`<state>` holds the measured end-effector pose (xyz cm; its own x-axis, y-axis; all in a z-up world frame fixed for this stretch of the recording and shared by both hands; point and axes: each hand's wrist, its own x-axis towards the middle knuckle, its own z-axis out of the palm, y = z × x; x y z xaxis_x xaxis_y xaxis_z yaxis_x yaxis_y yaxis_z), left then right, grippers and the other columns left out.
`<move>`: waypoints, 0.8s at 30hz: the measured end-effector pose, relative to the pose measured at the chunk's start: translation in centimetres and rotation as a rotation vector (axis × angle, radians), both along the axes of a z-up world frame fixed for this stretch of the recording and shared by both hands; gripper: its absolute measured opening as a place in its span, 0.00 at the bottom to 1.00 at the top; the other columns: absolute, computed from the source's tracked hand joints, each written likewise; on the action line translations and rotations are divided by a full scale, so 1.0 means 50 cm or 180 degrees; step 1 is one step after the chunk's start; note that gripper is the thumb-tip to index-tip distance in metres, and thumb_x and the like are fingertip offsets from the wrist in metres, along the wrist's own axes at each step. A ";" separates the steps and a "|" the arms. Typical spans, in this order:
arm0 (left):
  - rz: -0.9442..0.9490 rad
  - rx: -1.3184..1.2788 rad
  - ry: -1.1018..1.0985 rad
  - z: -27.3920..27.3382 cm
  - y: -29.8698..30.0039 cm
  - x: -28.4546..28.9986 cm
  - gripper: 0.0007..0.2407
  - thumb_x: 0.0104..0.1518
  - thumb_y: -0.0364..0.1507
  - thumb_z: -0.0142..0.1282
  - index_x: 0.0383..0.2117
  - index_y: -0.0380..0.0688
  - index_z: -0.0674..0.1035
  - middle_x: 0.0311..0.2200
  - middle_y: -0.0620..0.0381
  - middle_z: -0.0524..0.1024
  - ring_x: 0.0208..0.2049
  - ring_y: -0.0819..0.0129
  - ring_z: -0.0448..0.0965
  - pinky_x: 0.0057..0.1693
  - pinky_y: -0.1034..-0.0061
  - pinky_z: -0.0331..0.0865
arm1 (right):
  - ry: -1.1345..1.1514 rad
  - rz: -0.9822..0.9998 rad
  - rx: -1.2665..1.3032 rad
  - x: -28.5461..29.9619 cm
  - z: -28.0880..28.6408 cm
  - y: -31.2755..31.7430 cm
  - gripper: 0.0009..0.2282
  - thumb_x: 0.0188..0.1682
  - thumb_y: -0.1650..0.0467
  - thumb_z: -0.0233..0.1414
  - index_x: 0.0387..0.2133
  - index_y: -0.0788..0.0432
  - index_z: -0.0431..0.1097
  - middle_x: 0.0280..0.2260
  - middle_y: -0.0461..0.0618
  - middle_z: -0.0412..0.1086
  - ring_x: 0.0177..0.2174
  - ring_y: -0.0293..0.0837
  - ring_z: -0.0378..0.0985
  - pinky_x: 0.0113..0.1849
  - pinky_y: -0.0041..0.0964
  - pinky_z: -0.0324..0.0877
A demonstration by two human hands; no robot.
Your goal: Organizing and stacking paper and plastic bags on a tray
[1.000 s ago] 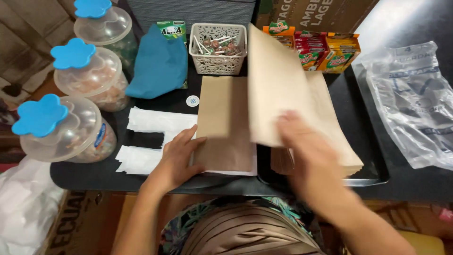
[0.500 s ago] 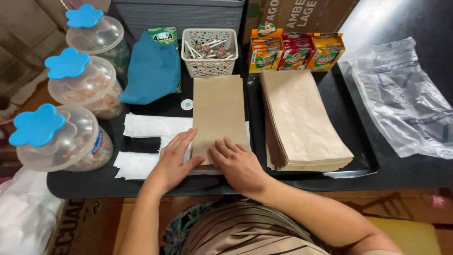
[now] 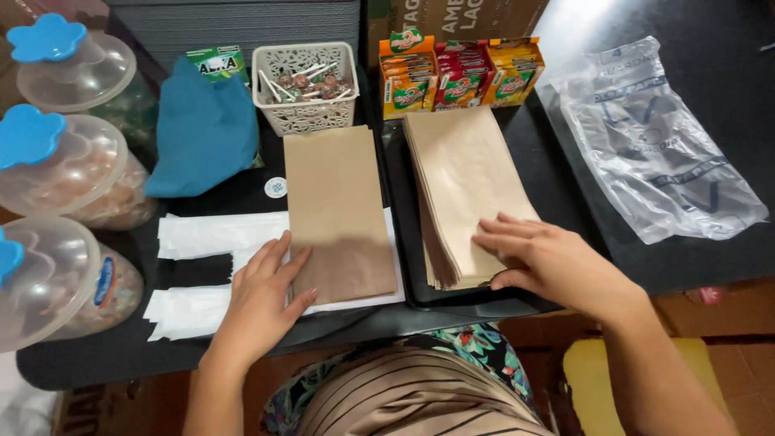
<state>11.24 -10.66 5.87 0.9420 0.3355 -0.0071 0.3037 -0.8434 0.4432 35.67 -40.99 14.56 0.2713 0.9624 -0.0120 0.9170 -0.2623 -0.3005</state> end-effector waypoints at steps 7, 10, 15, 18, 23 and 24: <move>-0.0019 0.0185 -0.0010 0.015 -0.006 0.007 0.24 0.51 0.41 0.51 0.57 0.53 0.66 0.63 0.51 0.53 0.63 0.55 0.51 0.59 0.55 0.49 | 0.0488 -0.0206 -0.0097 0.028 0.000 0.007 0.25 0.30 0.58 0.63 0.43 0.52 0.73 0.47 0.46 0.71 0.53 0.41 0.66 0.49 0.35 0.62; 0.0022 0.0175 0.0039 0.012 -0.005 0.007 0.24 0.51 0.41 0.50 0.57 0.54 0.65 0.63 0.52 0.53 0.63 0.55 0.50 0.59 0.56 0.48 | 0.0755 -0.0111 -0.0135 0.046 0.009 0.010 0.23 0.31 0.58 0.62 0.40 0.53 0.73 0.46 0.43 0.73 0.51 0.40 0.70 0.47 0.33 0.65; 0.0034 0.0156 -0.0071 0.004 -0.003 0.001 0.24 0.52 0.41 0.50 0.56 0.52 0.66 0.62 0.53 0.54 0.63 0.57 0.51 0.58 0.56 0.49 | 0.1252 0.0025 -0.0250 0.047 0.040 0.013 0.15 0.46 0.65 0.47 0.45 0.56 0.72 0.49 0.45 0.70 0.54 0.41 0.67 0.53 0.35 0.60; 0.0052 0.0127 -0.0050 0.010 -0.005 0.002 0.24 0.52 0.41 0.50 0.56 0.52 0.66 0.62 0.53 0.54 0.63 0.56 0.51 0.58 0.56 0.49 | 0.0869 -0.0152 0.0158 0.036 0.025 0.007 0.12 0.46 0.66 0.47 0.36 0.60 0.75 0.40 0.47 0.76 0.45 0.40 0.76 0.49 0.33 0.66; -0.0006 0.0257 -0.0236 -0.009 0.003 -0.002 0.25 0.51 0.41 0.51 0.57 0.53 0.66 0.62 0.53 0.55 0.62 0.57 0.53 0.57 0.57 0.51 | 0.0527 -0.0766 0.0633 0.016 -0.037 0.001 0.06 0.41 0.66 0.54 0.26 0.54 0.77 0.36 0.43 0.78 0.39 0.37 0.80 0.42 0.29 0.71; -0.0005 0.0214 -0.0180 -0.009 0.002 -0.002 0.25 0.52 0.41 0.51 0.58 0.55 0.65 0.63 0.54 0.54 0.63 0.57 0.51 0.58 0.57 0.50 | 0.0431 -0.0962 0.0766 0.015 -0.049 -0.004 0.04 0.40 0.67 0.56 0.24 0.51 0.78 0.34 0.41 0.78 0.37 0.36 0.80 0.40 0.28 0.71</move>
<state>11.16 -10.58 5.44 0.9408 0.3321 0.0685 0.2786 -0.8722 0.4020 36.41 -41.20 12.13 0.5538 0.8192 0.1489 0.7574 -0.4213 -0.4989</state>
